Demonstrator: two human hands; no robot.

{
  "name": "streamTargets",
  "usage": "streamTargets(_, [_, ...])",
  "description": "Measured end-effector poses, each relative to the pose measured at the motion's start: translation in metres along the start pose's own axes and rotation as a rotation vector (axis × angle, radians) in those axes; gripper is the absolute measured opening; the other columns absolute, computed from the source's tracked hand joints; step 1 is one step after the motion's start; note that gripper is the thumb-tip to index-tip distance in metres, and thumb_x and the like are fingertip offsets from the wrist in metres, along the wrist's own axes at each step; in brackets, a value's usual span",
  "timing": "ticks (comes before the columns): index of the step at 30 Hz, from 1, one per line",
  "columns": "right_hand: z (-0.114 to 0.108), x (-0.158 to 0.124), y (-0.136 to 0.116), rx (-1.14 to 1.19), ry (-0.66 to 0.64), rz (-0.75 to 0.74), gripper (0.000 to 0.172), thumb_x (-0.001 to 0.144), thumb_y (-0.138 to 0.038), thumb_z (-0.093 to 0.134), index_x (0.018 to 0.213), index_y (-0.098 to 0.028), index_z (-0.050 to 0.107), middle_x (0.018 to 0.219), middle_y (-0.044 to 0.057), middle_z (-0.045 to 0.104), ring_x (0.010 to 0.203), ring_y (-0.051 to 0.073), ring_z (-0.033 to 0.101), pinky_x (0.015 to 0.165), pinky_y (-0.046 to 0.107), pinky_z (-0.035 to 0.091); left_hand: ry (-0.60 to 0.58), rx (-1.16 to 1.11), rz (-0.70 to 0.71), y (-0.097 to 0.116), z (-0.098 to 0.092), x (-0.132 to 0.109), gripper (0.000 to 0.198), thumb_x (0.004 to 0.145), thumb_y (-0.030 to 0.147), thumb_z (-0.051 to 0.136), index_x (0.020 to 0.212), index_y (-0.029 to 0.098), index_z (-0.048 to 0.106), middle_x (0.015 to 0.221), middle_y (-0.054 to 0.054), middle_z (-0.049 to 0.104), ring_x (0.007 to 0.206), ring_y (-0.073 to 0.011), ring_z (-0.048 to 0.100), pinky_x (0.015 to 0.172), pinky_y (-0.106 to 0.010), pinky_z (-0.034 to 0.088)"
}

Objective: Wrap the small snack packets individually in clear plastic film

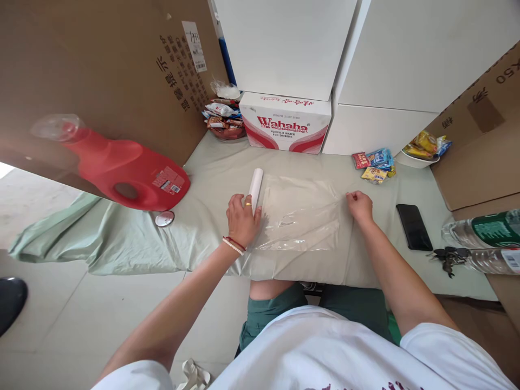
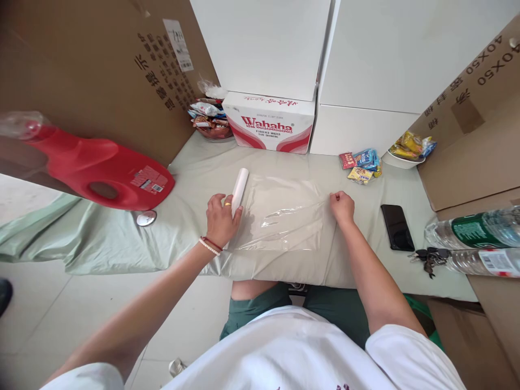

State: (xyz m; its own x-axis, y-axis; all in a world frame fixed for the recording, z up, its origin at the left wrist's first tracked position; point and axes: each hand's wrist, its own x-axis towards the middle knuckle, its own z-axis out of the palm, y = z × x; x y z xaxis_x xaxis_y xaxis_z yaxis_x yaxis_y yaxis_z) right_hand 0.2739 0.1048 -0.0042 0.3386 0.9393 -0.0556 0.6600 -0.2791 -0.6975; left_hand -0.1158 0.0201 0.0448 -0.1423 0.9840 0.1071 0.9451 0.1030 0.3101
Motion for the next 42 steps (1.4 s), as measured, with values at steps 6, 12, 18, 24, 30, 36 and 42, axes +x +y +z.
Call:
streamTargets(6, [0.017, -0.017, -0.012, -0.308, -0.147, -0.585, 0.055, 0.104, -0.043, 0.042, 0.151, -0.018, 0.057, 0.163, 0.018, 0.049, 0.150, 0.034, 0.043, 0.124, 0.052, 0.034, -0.088, -0.055, 0.423, 0.037, 0.008, -0.060, 0.052, 0.106, 0.035, 0.043, 0.154, 0.018, 0.052, 0.166, -0.018, 0.046, 0.162, -0.0313, 0.030, 0.132, -0.056, 0.024])
streamTargets(12, [0.018, -0.015, 0.005, -0.447, -0.242, -0.517, 0.062, 0.108, -0.044, 0.031, 0.161, -0.015, 0.045, 0.171, 0.015, 0.039, 0.159, 0.031, 0.034, 0.131, 0.054, 0.025, -0.177, -0.049, 0.584, 0.045, 0.048, -0.113, 0.053, 0.106, 0.035, 0.045, 0.159, 0.029, 0.051, 0.169, -0.010, 0.042, 0.157, -0.0297, 0.041, 0.133, -0.057, 0.020])
streamTargets(18, [-0.018, 0.037, -0.004, -0.504, -0.077, -0.586, 0.059, 0.104, -0.031, 0.038, 0.159, -0.013, 0.049, 0.168, 0.016, 0.044, 0.158, 0.032, 0.034, 0.131, 0.057, 0.020, 0.000, -0.078, 0.632, 0.025, 0.041, -0.121, 0.064, 0.104, 0.030, 0.050, 0.167, 0.029, 0.036, 0.169, -0.013, 0.042, 0.158, -0.0306, 0.040, 0.132, -0.057, 0.023])
streamTargets(24, [-0.039, 0.115, -0.017, -0.671, -0.130, -0.491, 0.058, 0.097, -0.021, 0.048, 0.153, -0.009, 0.054, 0.170, 0.018, 0.041, 0.161, 0.035, 0.026, 0.132, 0.061, 0.005, 0.138, -0.206, 0.467, 0.007, 0.002, -0.137, 0.072, 0.101, 0.022, 0.051, 0.168, 0.036, 0.028, 0.151, -0.013, 0.061, 0.150, -0.0323, 0.051, 0.121, -0.060, 0.045])
streamTargets(30, [-0.030, 0.087, -0.001, -0.616, 0.045, -0.616, 0.048, 0.101, -0.030, 0.050, 0.143, -0.008, 0.060, 0.163, 0.024, 0.046, 0.152, 0.039, 0.039, 0.125, 0.065, 0.024, 0.364, -0.217, 0.214, -0.047, -0.059, -0.100, 0.040, 0.102, 0.022, 0.049, 0.140, 0.027, 0.058, 0.134, -0.016, 0.064, 0.138, -0.0333, 0.058, 0.114, -0.057, 0.051])
streamTargets(36, [-0.048, -0.007, 0.047, -0.460, 0.074, -0.865, 0.037, 0.105, -0.037, 0.048, 0.124, -0.014, 0.070, 0.136, 0.022, 0.067, 0.120, 0.034, 0.063, 0.106, 0.053, 0.050, 0.248, -0.020, 0.150, -0.106, -0.064, 0.076, 0.028, 0.102, 0.037, 0.048, 0.114, 0.020, 0.067, 0.115, -0.015, 0.070, 0.116, -0.0319, 0.065, 0.107, -0.050, 0.051])
streamTargets(42, [-0.066, -0.059, 0.111, -0.400, 0.094, -0.716, 0.034, 0.099, -0.046, 0.048, 0.113, -0.027, 0.072, 0.120, 0.015, 0.071, 0.101, 0.040, 0.068, 0.088, 0.062, 0.056, 0.081, -0.121, 0.024, -0.106, -0.013, 0.274, 0.045, 0.088, 0.016, 0.056, 0.132, 0.011, 0.066, 0.142, -0.022, 0.062, 0.137, -0.0365, 0.054, 0.122, -0.053, 0.037])
